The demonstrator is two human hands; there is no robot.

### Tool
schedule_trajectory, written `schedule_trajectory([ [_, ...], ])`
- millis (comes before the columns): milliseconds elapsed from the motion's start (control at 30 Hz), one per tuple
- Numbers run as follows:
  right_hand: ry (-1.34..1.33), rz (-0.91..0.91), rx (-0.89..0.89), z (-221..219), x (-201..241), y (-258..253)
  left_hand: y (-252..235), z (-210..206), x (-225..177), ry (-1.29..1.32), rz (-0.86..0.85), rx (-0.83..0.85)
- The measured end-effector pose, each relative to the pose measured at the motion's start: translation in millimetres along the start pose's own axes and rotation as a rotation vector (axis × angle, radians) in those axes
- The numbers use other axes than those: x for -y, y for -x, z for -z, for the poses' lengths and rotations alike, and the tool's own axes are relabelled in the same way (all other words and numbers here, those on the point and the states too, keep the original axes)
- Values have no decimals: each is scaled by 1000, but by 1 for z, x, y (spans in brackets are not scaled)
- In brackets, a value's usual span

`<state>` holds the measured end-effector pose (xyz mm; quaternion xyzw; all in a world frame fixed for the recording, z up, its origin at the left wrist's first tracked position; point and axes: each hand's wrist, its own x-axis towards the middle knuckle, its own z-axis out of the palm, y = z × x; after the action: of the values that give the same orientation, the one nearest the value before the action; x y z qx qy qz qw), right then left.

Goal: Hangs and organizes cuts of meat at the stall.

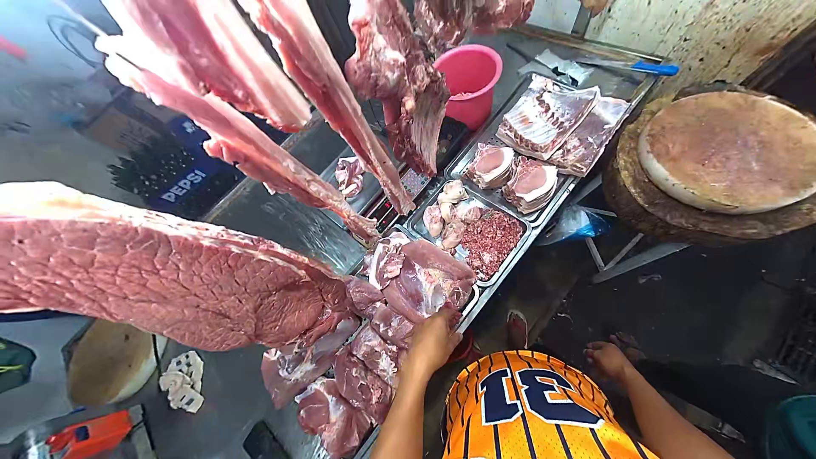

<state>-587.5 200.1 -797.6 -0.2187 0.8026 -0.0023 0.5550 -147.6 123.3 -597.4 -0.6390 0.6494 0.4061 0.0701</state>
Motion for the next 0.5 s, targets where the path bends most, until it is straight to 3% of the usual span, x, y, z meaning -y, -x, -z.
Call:
schedule_trajectory([
  [233,12,74,6,36,34,-20,-26,-11,-48,-59,-28,121],
  [500,148,125,111,67,39,-55,-45,0,-119,-52,-89,68],
])
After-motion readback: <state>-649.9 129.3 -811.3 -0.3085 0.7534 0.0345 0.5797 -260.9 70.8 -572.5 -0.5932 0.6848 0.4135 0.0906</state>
